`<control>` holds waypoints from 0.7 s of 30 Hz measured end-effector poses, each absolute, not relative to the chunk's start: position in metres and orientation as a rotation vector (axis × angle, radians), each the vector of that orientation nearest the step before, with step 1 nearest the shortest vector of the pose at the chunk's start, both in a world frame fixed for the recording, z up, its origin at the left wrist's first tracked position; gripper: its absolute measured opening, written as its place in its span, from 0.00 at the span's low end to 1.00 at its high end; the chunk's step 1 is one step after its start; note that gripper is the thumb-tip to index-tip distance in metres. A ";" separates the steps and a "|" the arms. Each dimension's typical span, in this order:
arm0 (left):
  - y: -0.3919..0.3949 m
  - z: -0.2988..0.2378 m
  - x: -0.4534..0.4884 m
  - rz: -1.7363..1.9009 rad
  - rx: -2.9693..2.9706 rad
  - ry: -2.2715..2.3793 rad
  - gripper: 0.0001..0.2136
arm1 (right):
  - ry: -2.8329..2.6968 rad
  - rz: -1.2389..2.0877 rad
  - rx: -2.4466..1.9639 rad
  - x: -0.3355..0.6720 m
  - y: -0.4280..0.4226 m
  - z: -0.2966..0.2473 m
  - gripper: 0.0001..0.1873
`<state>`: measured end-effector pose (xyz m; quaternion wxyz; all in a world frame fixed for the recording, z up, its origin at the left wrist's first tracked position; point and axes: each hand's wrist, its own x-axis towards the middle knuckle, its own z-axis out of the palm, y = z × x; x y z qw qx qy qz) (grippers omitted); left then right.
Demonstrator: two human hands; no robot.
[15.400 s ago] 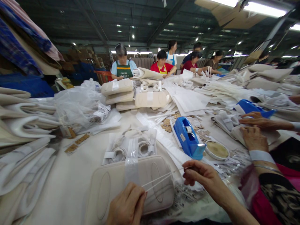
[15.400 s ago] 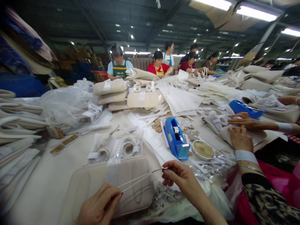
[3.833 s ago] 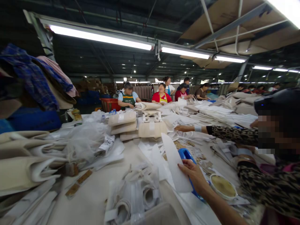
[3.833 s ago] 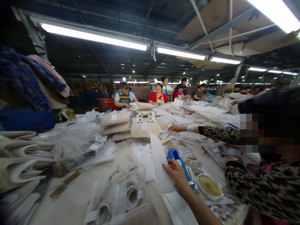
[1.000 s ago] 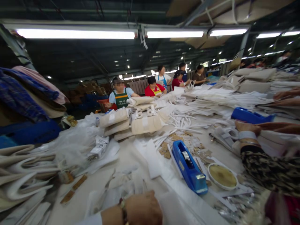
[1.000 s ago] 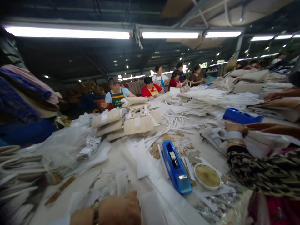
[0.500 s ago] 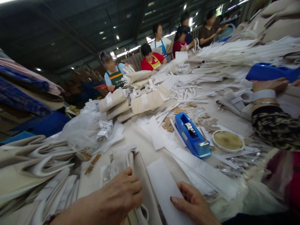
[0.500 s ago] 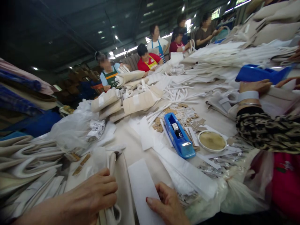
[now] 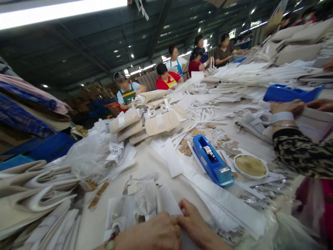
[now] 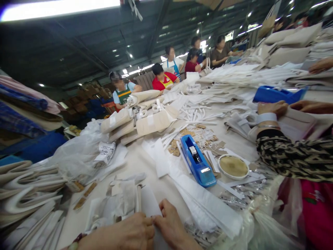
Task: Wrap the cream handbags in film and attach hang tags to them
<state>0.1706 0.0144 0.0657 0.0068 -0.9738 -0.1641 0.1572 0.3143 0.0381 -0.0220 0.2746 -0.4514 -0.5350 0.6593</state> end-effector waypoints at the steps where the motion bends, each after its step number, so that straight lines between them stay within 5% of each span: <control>1: 0.016 0.067 0.171 0.478 -3.052 -0.518 0.07 | -1.428 1.776 -1.201 0.314 0.038 -0.027 0.10; 7: 0.006 0.092 0.179 0.380 -3.065 -0.892 0.05 | -1.536 1.643 -1.286 0.320 0.032 -0.047 0.08; 12: -0.022 0.069 0.088 0.051 -2.741 -1.589 0.38 | -1.681 1.606 -1.318 0.325 0.028 -0.045 0.04; 16: -0.047 0.021 0.007 -0.699 -1.925 -2.556 0.33 | -1.725 1.615 -1.381 0.327 0.027 -0.041 0.03; 21: -0.055 -0.026 -0.014 -1.093 -1.825 -2.954 0.49 | -1.746 1.612 -1.364 0.324 0.030 -0.045 0.05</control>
